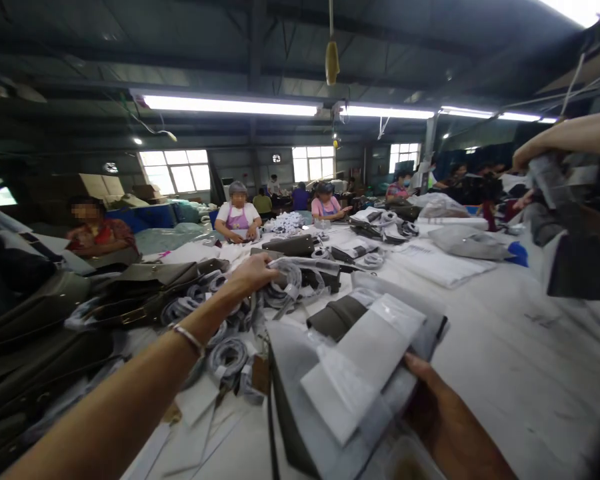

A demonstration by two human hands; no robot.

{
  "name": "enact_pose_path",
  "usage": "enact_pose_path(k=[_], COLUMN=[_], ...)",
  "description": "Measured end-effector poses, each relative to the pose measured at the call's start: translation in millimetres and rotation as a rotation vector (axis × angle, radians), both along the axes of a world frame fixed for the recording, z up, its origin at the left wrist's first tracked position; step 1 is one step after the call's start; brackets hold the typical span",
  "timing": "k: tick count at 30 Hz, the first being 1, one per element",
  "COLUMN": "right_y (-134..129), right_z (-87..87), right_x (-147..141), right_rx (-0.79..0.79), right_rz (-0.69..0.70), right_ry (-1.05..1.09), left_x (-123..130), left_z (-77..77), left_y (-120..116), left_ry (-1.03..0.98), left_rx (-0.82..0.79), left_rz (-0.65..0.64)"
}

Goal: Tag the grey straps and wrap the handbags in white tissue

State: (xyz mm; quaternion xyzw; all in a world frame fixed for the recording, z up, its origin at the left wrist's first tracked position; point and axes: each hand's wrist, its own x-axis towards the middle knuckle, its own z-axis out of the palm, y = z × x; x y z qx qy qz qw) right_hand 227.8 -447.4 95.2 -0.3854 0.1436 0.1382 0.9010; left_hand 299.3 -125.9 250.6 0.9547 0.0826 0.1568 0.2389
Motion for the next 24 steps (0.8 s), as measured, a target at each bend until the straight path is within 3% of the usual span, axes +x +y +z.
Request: enact_pose_path(k=[3, 5, 8, 11, 13, 16, 19, 22, 24], right_y=[-25, -39, -51, -56, -57, -60, -67, -72, -63], right_z=[17.3, 17.6, 2.2, -28.5, -53.6, -85.8, -99.1, -94.5, -87.4], right_x=[57, 94, 148, 191, 210, 227, 232, 222, 204], right_rx=[-0.034, -0.033, -0.009, -0.001, -0.051, -0.175, -0.232, -0.250, -0.249], right_rz=[-0.140, -0.172, -0.178, -0.175, -0.138, -0.060, -0.021, -0.005, -0.038], right_ry=[0.005, 0.008, 0.027, 0.030, 0.052, 0.099, 0.097, 0.061, 0.043], left_x=[77, 118, 160, 178, 176, 154, 116, 68, 29], left_z=[-0.1, -6.9, -28.0, -63.8, -93.9, -139.3, -173.5, -185.1, -175.6], left_y=[-36, -58, -78, -80, -73, -55, -36, -26, -25], left_ry=[-0.022, -0.036, -0.053, -0.010, 0.046, 0.118, 0.161, 0.220, 0.241], left_rx=[-0.256, -0.429, -0.625, -0.731, -0.759, -0.774, -0.793, -0.826, -0.853], left_rz=[-0.150, -0.235, -0.302, -0.320, -0.307, -0.262, -0.226, -0.234, -0.244])
